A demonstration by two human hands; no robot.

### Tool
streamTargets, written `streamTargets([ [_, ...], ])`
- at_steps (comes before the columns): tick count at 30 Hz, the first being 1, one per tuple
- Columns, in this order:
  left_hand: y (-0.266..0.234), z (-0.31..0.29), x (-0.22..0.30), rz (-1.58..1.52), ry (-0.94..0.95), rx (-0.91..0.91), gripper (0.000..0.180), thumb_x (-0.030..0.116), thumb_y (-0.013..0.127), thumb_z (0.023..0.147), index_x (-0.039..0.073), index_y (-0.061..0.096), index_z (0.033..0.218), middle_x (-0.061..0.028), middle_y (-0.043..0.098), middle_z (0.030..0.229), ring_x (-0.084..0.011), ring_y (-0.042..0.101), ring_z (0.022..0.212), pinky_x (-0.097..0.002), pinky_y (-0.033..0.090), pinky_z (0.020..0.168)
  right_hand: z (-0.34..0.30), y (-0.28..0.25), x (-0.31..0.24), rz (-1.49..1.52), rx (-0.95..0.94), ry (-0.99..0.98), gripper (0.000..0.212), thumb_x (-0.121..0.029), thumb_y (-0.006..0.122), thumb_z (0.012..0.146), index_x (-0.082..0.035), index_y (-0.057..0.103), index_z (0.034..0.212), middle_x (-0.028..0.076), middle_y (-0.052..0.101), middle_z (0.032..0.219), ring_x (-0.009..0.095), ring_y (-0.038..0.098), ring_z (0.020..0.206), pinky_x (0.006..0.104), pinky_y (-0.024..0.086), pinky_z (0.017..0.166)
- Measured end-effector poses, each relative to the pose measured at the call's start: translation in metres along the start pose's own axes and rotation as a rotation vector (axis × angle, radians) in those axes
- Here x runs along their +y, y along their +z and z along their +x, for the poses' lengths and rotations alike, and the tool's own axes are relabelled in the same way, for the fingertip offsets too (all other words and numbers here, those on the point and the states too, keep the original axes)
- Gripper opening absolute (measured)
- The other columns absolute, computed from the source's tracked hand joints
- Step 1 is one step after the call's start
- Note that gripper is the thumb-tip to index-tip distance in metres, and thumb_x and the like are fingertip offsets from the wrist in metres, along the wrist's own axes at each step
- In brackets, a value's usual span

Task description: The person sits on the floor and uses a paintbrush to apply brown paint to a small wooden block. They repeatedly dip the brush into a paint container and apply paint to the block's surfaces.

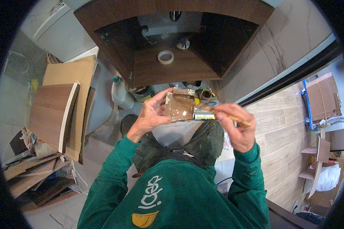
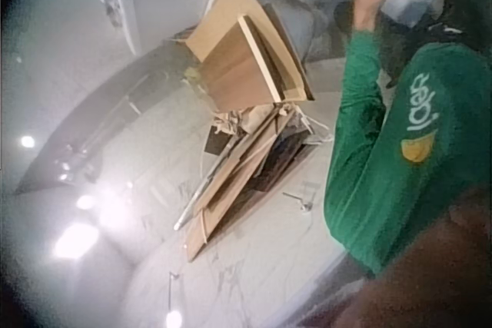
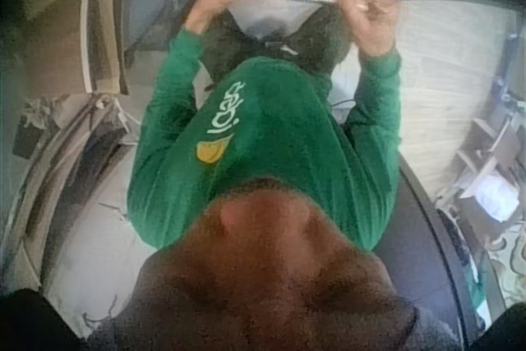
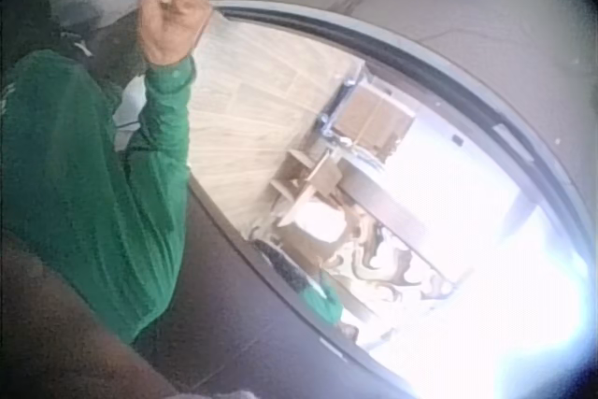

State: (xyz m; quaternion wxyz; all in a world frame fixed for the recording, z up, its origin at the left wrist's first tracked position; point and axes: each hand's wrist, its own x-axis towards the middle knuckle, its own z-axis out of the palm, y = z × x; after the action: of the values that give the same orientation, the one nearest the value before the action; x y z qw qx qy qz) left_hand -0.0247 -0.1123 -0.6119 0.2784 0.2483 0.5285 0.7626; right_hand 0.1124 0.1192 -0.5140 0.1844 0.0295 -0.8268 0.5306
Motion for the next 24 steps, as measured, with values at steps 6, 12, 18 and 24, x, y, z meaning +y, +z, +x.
streamTargets([
  [6, -0.002, 0.0, -0.001, -0.015, -0.015, 0.006, 0.087, -0.009, 0.068, 0.065, -0.008, 0.032, 0.144, -0.0146, 0.048, 0.138, -0.0252, 0.053, 0.122, -0.0387, 0.047, 0.102, -0.001, -0.001, 0.0, -0.053, 0.008, -0.028, 0.011, -0.004, 0.066, 0.085, 0.002, 0.07, 0.093, 0.013, 0.069, 0.087, 0.022, 0.067, 0.08, 0.031, 0.052, 0.073],
  [12, -0.003, -0.001, -0.004, 0.001, -0.011, 0.019, 0.085, -0.011, 0.067, 0.066, -0.007, 0.032, 0.144, -0.0139, 0.048, 0.137, -0.0239, 0.055, 0.118, -0.0359, 0.05, 0.099, -0.002, 0.001, 0.001, 0.01, 0.091, -0.057, 0.012, -0.003, 0.065, 0.085, 0.002, 0.071, 0.094, 0.013, 0.07, 0.088, 0.022, 0.067, 0.079, 0.0315, 0.052, 0.072],
  [18, -0.006, -0.002, -0.004, 0.009, 0.003, 0.016, 0.085, -0.012, 0.068, 0.068, -0.006, 0.032, 0.144, -0.0138, 0.048, 0.136, -0.0229, 0.056, 0.117, -0.0352, 0.052, 0.097, -0.002, 0.005, 0.002, -0.008, 0.006, -0.008, 0.012, -0.005, 0.066, 0.086, 0.001, 0.071, 0.095, 0.013, 0.07, 0.088, 0.022, 0.067, 0.079, 0.031, 0.051, 0.072],
  [24, -0.005, -0.002, -0.003, 0.081, -0.024, 0.029, 0.086, -0.011, 0.07, 0.067, -0.005, 0.033, 0.144, -0.0138, 0.048, 0.137, -0.0235, 0.055, 0.119, -0.0354, 0.052, 0.096, -0.001, 0.012, -0.002, -0.07, -0.115, -0.096, 0.009, -0.004, 0.067, 0.085, 0.0, 0.07, 0.092, 0.013, 0.069, 0.086, 0.021, 0.066, 0.076, 0.0298, 0.051, 0.07],
])
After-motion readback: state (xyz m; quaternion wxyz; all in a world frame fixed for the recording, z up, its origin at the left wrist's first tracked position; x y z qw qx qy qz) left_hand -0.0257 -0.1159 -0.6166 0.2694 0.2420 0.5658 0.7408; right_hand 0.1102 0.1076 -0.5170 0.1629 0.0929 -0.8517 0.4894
